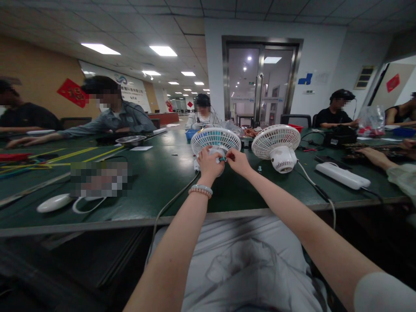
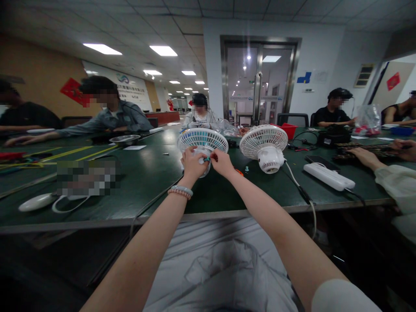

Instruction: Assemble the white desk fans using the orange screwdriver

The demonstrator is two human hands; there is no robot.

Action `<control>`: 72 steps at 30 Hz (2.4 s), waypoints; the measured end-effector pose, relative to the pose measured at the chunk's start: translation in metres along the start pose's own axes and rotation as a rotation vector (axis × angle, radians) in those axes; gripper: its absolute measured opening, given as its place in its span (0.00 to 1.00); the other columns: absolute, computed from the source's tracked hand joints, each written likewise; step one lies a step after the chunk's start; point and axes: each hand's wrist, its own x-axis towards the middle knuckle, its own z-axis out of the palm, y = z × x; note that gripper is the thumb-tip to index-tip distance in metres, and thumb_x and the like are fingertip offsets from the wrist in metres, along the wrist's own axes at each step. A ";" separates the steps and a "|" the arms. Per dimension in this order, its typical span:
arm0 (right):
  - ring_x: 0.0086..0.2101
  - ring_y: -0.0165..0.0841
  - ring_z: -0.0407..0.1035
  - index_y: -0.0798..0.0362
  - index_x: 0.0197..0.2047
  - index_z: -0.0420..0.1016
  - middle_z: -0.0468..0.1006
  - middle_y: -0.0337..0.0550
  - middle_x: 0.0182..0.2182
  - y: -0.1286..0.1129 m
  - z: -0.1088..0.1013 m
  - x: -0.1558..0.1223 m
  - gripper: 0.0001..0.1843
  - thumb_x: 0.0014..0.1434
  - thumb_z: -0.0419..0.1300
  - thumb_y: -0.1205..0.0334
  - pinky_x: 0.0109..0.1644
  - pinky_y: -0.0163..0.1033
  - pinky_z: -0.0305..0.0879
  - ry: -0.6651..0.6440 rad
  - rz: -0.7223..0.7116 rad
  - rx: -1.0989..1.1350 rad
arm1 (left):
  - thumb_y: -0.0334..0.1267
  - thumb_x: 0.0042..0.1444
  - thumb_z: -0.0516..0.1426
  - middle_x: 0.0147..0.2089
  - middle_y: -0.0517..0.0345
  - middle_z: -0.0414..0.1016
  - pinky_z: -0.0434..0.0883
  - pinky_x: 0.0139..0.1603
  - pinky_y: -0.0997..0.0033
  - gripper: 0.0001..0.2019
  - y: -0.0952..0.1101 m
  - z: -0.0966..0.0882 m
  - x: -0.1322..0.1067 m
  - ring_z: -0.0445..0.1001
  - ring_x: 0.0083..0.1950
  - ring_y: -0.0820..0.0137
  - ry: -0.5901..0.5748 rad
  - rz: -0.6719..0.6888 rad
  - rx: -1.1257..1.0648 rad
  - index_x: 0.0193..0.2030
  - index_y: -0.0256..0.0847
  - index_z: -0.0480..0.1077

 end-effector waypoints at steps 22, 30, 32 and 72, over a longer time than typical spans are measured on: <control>0.33 0.33 0.68 0.55 0.33 0.70 0.74 0.44 0.30 -0.003 -0.008 0.003 0.09 0.57 0.49 0.63 0.40 0.37 0.61 -0.065 0.074 -0.291 | 0.40 0.44 0.59 0.57 0.57 0.55 0.59 0.54 0.54 0.08 -0.001 0.002 0.001 0.56 0.58 0.56 0.010 0.008 -0.020 0.33 0.48 0.73; 0.45 0.46 0.68 0.60 0.45 0.71 0.72 0.59 0.44 0.017 -0.040 0.004 0.18 0.49 0.59 0.65 0.42 0.44 0.65 -0.464 0.612 -0.725 | 0.39 0.44 0.59 0.57 0.57 0.56 0.58 0.54 0.54 0.07 -0.002 0.002 0.001 0.56 0.57 0.57 0.014 0.021 -0.039 0.32 0.48 0.73; 0.46 0.46 0.67 0.61 0.47 0.70 0.71 0.61 0.45 0.022 -0.043 0.004 0.21 0.49 0.60 0.64 0.43 0.44 0.66 -0.494 0.650 -0.747 | 0.39 0.43 0.59 0.57 0.57 0.56 0.59 0.54 0.54 0.06 -0.002 0.003 0.001 0.56 0.57 0.57 0.017 0.018 -0.044 0.32 0.48 0.73; 0.31 0.34 0.67 0.54 0.32 0.66 0.73 0.45 0.29 0.037 -0.118 -0.003 0.10 0.55 0.49 0.58 0.39 0.37 0.61 0.386 0.065 -0.533 | 0.40 0.44 0.59 0.56 0.57 0.56 0.59 0.54 0.54 0.08 -0.006 0.005 0.001 0.56 0.57 0.56 0.023 0.030 -0.010 0.33 0.48 0.73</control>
